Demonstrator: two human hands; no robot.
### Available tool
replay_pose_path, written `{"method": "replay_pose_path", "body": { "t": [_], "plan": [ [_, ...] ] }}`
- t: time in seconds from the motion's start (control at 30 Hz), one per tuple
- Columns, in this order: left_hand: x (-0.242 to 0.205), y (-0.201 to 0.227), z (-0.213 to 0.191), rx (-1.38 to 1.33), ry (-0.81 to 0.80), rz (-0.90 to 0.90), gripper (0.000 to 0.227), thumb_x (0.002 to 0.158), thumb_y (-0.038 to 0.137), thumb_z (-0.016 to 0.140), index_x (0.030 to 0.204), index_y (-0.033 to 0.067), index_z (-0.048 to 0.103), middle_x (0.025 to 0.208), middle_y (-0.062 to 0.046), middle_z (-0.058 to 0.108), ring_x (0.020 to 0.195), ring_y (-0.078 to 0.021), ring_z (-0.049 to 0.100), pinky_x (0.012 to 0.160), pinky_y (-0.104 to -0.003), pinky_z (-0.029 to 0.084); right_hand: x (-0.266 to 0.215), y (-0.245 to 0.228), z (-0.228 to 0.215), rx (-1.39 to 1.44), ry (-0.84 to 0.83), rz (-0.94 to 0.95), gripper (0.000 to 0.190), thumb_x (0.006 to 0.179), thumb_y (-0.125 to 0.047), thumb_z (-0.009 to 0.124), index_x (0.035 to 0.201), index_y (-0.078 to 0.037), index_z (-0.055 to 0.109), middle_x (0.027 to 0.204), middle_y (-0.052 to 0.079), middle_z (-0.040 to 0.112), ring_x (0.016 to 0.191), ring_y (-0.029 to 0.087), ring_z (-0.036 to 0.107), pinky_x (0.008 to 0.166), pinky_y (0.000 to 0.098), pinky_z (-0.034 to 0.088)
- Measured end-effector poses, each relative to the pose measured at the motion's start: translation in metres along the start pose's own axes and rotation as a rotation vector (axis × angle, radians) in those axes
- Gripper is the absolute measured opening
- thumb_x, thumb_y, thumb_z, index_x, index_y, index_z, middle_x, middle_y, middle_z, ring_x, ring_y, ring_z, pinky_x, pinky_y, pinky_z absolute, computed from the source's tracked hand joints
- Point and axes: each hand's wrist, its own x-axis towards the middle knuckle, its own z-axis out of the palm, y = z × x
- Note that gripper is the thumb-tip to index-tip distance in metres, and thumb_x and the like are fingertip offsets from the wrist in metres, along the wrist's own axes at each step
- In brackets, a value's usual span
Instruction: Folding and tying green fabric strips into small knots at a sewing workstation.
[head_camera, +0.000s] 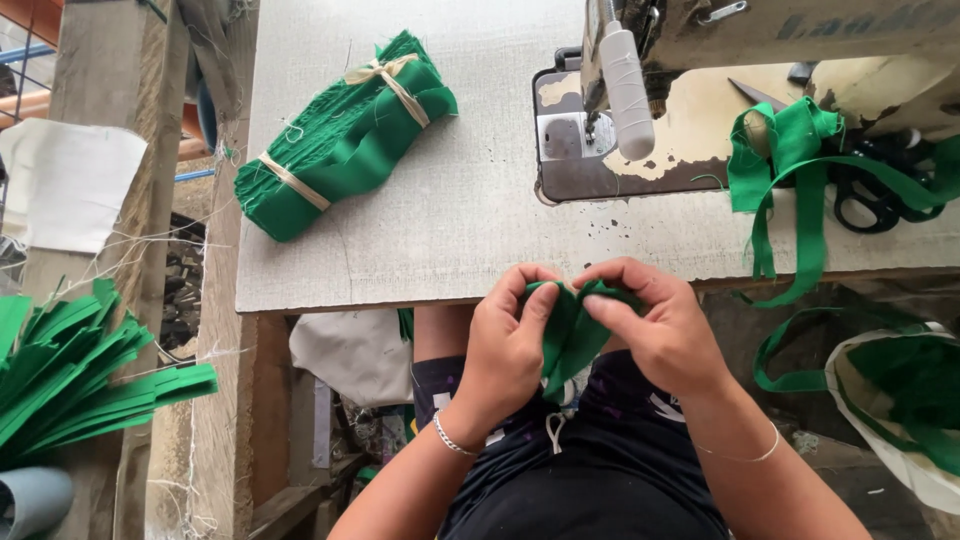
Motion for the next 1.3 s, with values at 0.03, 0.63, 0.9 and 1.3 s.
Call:
{"method": "replay_pose_path", "body": {
  "t": [0.03,0.63,0.9,1.3],
  "plan": [
    [0.000,-0.001,-0.001,0.091,0.017,0.051,0.018,0.106,0.017,0.057,0.102,0.0038,0.068,0.082,-0.011,0.068,0.081,-0.0131,0.060,0.072,-0.034,0.054,0.003,0.002,-0.002,-0.072,-0.037,-0.033,0.023,0.090,-0.001,0.070,0.112,0.001,0.076,0.085,0.014,0.074,0.079,0.016,0.066,0.077,0.0374,0.059],
    [0.170,-0.036,0.021,0.608,-0.301,0.028,0.017,0.090,0.018,0.070,0.097,0.0041,0.074,0.082,-0.019,0.075,0.087,-0.0437,0.073,0.078,-0.052,0.056,0.115,0.041,-0.086,-0.492,-0.065,0.162,0.011,0.086,-0.006,0.077,0.096,-0.002,0.076,0.072,0.010,0.068,0.070,0.019,0.060,0.067,0.0368,0.050],
    [0.184,-0.095,0.027,0.871,-0.064,0.373,0.003,0.088,0.018,0.074,0.087,0.0160,0.072,0.104,0.003,0.059,0.114,-0.0266,0.049,0.101,-0.049,0.028,0.185,0.080,-0.093,-1.053,0.060,-0.203,0.006,0.099,-0.006,0.064,0.098,0.000,0.064,0.082,0.022,0.066,0.075,0.049,0.064,0.070,0.0566,0.054],
    [0.198,-0.102,0.020,0.928,-0.041,0.450,0.006,0.084,0.024,0.077,0.085,0.0230,0.071,0.106,0.004,0.054,0.120,-0.0287,0.045,0.106,-0.058,0.021,0.187,0.132,-0.131,-1.365,-0.224,-0.595,0.024,0.093,-0.021,0.072,0.106,-0.005,0.060,0.097,0.017,0.067,0.100,0.039,0.067,0.090,0.0540,0.050]
  ]
}}
